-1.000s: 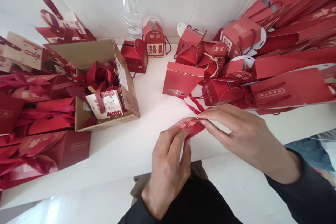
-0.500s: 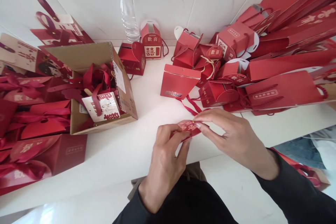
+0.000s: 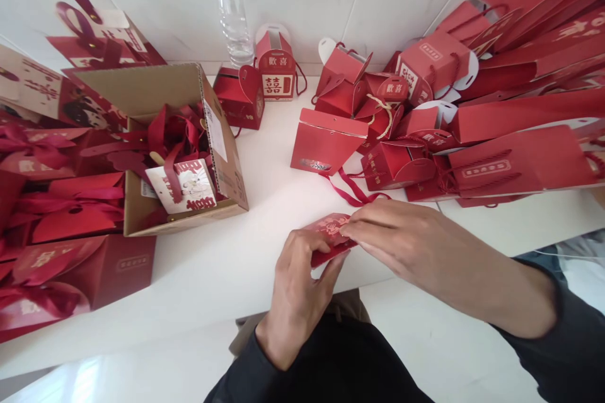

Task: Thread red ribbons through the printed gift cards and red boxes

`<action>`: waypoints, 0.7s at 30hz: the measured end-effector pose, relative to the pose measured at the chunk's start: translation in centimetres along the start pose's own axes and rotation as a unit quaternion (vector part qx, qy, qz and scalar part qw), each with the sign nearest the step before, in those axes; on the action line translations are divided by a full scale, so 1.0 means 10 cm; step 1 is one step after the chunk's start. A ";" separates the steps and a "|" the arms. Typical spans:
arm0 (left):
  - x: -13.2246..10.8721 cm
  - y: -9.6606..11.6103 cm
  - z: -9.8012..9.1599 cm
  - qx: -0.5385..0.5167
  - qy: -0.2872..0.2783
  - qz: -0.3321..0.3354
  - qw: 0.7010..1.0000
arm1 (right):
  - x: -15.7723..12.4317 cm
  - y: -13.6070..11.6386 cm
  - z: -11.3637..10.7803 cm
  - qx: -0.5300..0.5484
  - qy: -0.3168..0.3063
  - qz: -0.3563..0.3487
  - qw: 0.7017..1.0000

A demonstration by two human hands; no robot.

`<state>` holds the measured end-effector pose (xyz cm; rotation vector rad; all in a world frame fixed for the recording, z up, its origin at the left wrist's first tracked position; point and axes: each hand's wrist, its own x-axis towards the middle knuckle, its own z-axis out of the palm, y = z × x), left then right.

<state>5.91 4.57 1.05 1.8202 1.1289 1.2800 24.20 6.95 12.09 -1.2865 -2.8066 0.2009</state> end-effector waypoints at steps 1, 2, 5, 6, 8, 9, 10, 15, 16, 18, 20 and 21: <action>0.00 0.00 0.00 0.004 0.001 -0.010 1.000 | 0.02 0.01 -0.02 -0.010 -0.014 -0.006 1.000; -0.01 0.00 0.00 0.009 0.000 -0.017 1.000 | 0.03 0.01 -0.03 -0.022 -0.026 -0.012 0.999; 0.01 0.02 -0.03 0.020 -0.019 -0.011 1.000 | 0.06 0.03 -0.05 -0.043 -0.048 -0.025 0.998; 0.03 0.02 -0.03 0.022 -0.025 -0.006 0.999 | 0.07 0.03 -0.05 -0.049 -0.048 -0.028 0.997; 0.05 0.03 -0.05 0.026 -0.029 0.002 0.999 | 0.08 0.04 -0.06 -0.060 -0.046 -0.035 0.997; 0.06 0.03 -0.05 0.026 -0.029 0.004 0.999 | 0.08 0.04 -0.07 -0.063 -0.050 -0.038 0.996; 0.07 0.03 -0.05 0.024 -0.029 0.006 0.999 | 0.08 0.04 -0.07 -0.063 -0.054 -0.040 0.996; 0.05 0.01 -0.04 0.006 -0.033 -0.002 0.999 | 0.03 0.09 -0.05 -0.017 -0.073 -0.041 0.996; 0.05 0.01 -0.03 0.001 -0.035 -0.003 0.999 | 0.02 0.11 -0.04 -0.007 -0.070 -0.043 0.997; 0.05 0.02 -0.03 0.000 -0.034 -0.001 0.999 | 0.01 0.15 -0.02 0.015 -0.067 -0.048 0.996; 0.05 0.03 -0.04 0.010 -0.030 0.002 0.999 | 0.02 0.20 0.00 0.041 -0.066 -0.049 0.996; 0.05 0.04 -0.04 0.016 -0.027 0.001 0.999 | 0.03 0.22 0.01 0.059 -0.062 -0.047 0.995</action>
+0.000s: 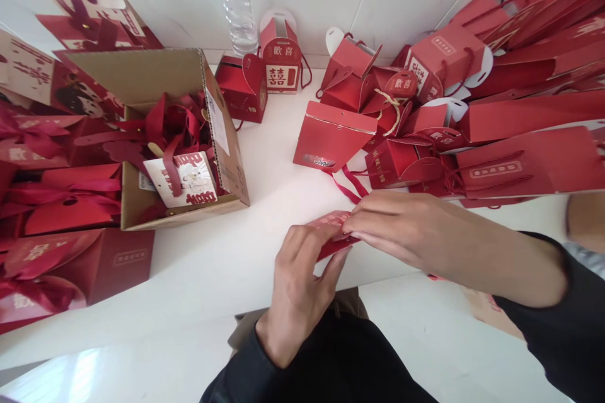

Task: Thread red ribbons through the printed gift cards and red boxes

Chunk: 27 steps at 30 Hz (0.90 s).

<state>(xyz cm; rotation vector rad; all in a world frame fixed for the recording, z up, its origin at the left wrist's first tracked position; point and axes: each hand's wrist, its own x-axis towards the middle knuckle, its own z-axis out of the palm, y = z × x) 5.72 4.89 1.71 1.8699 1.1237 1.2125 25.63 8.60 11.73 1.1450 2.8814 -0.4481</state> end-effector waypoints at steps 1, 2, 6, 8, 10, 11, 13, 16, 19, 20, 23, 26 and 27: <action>0.00 0.01 0.00 0.005 0.003 0.000 1.000 | 0.01 0.02 0.00 0.021 0.009 0.002 1.000; 0.00 0.01 -0.01 0.008 0.006 0.002 1.000 | 0.03 0.03 0.00 0.043 0.021 0.006 0.999; 0.00 0.01 -0.03 0.028 0.006 0.039 0.999 | 0.09 0.03 0.02 0.095 0.080 0.062 0.990; 0.00 0.02 -0.05 0.045 -0.014 0.056 0.997 | 0.11 0.00 0.04 0.097 0.094 0.092 0.987; 0.01 0.04 -0.08 0.051 -0.033 0.061 0.996 | 0.13 -0.03 0.05 0.107 0.103 0.108 0.983; 0.01 0.06 -0.09 0.048 -0.039 0.061 0.996 | 0.13 -0.05 0.05 0.113 0.108 0.117 0.981; 0.03 0.10 -0.11 0.027 -0.039 0.029 0.998 | 0.13 -0.08 0.06 0.110 0.118 0.137 0.977; 0.10 0.19 -0.12 -0.012 0.003 -0.070 0.997 | 0.14 -0.15 0.09 0.070 0.145 0.153 0.975; 0.22 0.28 -0.13 -0.018 0.018 -0.114 0.993 | 0.14 -0.21 0.14 0.043 0.175 0.145 0.973; 0.25 0.29 -0.13 -0.020 0.014 -0.117 0.993 | 0.14 -0.23 0.16 0.036 0.185 0.141 0.972; 0.33 0.32 -0.14 -0.037 0.016 -0.141 0.989 | 0.13 -0.27 0.21 0.024 0.216 0.126 0.968; 0.36 0.32 -0.14 -0.065 0.011 -0.171 0.983 | 0.12 -0.29 0.23 0.033 0.235 0.119 0.964; 0.36 0.32 -0.14 -0.074 0.007 -0.181 0.981 | 0.11 -0.30 0.23 0.035 0.241 0.119 0.963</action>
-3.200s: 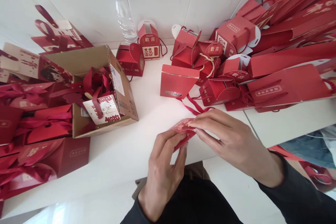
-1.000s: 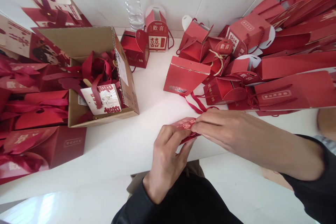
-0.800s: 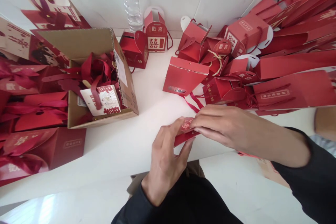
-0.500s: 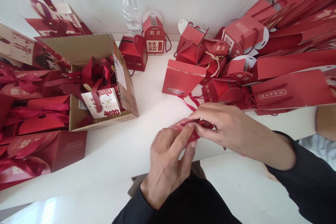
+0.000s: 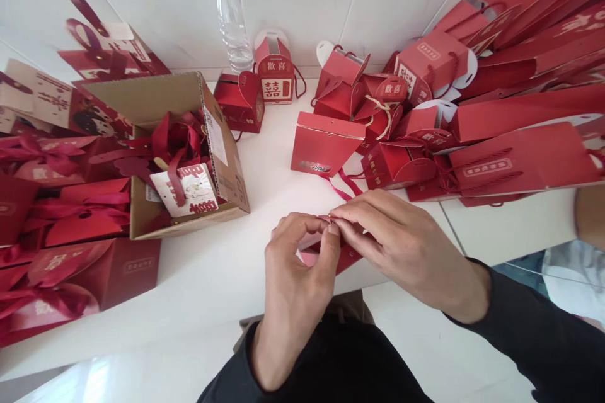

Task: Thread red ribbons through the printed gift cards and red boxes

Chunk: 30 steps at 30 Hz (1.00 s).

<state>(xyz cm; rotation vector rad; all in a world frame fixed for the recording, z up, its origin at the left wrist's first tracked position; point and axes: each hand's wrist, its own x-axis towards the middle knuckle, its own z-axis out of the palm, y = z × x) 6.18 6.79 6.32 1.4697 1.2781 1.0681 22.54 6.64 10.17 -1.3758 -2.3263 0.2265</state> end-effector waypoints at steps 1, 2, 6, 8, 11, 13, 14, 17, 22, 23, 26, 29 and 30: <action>0.00 0.00 0.00 -0.005 -0.003 -0.008 1.000 | -0.01 -0.01 0.00 0.002 0.005 0.003 1.000; 0.00 0.00 0.00 -0.006 -0.003 -0.012 1.000 | -0.01 -0.01 0.00 0.002 0.011 0.005 1.000; -0.01 0.01 -0.02 -0.004 0.007 -0.013 1.000 | -0.03 -0.02 0.00 0.002 0.035 -0.003 0.999; -0.01 0.02 -0.03 -0.013 0.008 -0.010 1.000 | -0.04 -0.03 0.00 -0.002 0.039 -0.012 0.999; -0.01 0.02 -0.04 -0.022 0.010 -0.002 1.000 | -0.05 -0.04 0.00 0.001 0.036 -0.014 0.999; -0.01 0.02 -0.04 -0.018 0.011 0.005 1.000 | -0.05 -0.04 -0.01 0.004 0.036 -0.014 0.999; -0.01 0.02 -0.04 -0.014 0.013 0.009 1.000 | -0.05 -0.04 -0.01 0.005 0.036 -0.015 0.999; -0.02 0.02 -0.04 0.001 0.021 0.025 0.999 | -0.05 -0.05 0.00 0.004 0.036 -0.012 0.999; -0.04 0.03 -0.05 0.034 0.028 0.063 0.997 | -0.03 -0.08 -0.02 0.030 0.050 0.020 0.998; -0.04 0.03 -0.05 0.040 0.028 0.069 0.996 | -0.03 -0.09 -0.02 0.041 0.049 0.032 0.997; -0.05 0.03 -0.06 0.048 0.028 0.082 0.995 | -0.02 -0.11 -0.04 0.081 0.046 0.060 0.994; -0.06 0.03 -0.06 0.046 0.027 0.087 0.995 | 0.00 -0.11 -0.07 0.115 0.048 0.080 0.989; -0.06 0.04 -0.06 0.044 0.027 0.088 0.995 | 0.01 -0.11 -0.07 0.126 0.047 0.088 0.987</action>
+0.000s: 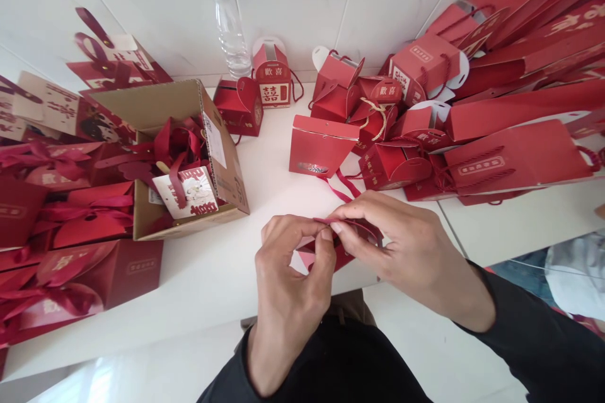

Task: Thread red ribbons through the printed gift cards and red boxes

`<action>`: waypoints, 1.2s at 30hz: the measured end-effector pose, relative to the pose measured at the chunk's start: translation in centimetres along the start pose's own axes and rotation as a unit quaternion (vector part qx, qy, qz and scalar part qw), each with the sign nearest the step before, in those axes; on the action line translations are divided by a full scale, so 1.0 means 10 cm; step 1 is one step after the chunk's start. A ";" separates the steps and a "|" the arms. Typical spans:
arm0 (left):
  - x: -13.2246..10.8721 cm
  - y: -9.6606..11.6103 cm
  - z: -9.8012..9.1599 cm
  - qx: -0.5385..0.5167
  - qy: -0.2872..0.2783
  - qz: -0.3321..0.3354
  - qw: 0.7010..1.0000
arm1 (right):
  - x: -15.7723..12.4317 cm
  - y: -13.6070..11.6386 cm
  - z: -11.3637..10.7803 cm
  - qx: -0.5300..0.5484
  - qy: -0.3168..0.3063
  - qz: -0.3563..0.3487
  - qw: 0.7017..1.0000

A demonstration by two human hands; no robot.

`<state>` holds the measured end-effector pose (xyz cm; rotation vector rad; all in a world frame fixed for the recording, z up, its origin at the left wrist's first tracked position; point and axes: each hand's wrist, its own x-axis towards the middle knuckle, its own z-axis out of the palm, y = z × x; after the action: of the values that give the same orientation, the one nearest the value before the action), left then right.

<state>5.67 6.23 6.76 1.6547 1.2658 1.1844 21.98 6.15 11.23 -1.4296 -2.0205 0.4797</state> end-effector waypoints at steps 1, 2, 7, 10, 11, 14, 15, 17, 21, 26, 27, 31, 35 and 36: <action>0.00 0.00 0.00 -0.001 -0.001 -0.001 1.000 | 0.01 0.00 -0.01 0.010 -0.001 0.011 1.000; 0.00 0.00 0.00 -0.003 -0.001 -0.002 1.000 | 0.02 0.00 -0.01 0.020 -0.002 0.022 1.000; 0.02 0.00 -0.01 -0.021 0.005 -0.008 1.000 | 0.04 0.02 -0.02 0.060 -0.015 0.052 0.997; 0.01 0.00 -0.04 -0.015 -0.011 0.003 1.000 | 0.03 0.04 -0.03 0.057 -0.014 0.041 0.997; -0.01 0.00 -0.06 0.000 -0.022 0.012 1.000 | 0.02 0.05 -0.04 0.049 -0.012 0.039 0.998; -0.09 -0.01 -0.11 0.085 -0.060 0.048 0.993 | 0.01 0.10 -0.08 0.018 0.006 0.048 0.999; -0.13 -0.02 -0.11 0.117 -0.071 0.058 0.989 | 0.01 0.12 -0.09 0.006 0.013 0.051 0.999; -0.19 -0.07 -0.12 0.156 -0.082 0.068 0.982 | 0.00 0.16 -0.12 -0.020 0.027 0.042 0.999; -0.23 -0.18 -0.09 0.143 -0.080 0.090 0.982 | -0.04 0.19 -0.15 -0.043 0.022 0.008 0.999; -0.20 -0.25 -0.08 0.112 -0.086 0.110 0.984 | -0.09 0.17 -0.15 -0.057 -0.001 -0.050 0.997; -0.20 -0.25 -0.08 0.109 -0.086 0.111 0.984 | -0.10 0.17 -0.14 -0.060 -0.004 -0.058 0.996; -0.24 -0.26 -0.08 0.115 -0.075 0.125 0.983 | -0.13 0.17 -0.12 -0.076 0.001 -0.057 0.995; -0.28 -0.29 -0.08 0.127 -0.075 0.128 0.981 | -0.15 0.20 -0.12 -0.098 0.024 -0.027 0.995; -0.29 -0.29 -0.07 0.128 -0.074 0.126 0.981 | -0.16 0.21 -0.12 -0.094 0.022 -0.011 0.995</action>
<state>3.86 4.17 3.63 2.1031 1.1769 1.0518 24.66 5.33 10.46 -1.5115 -2.0884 0.2522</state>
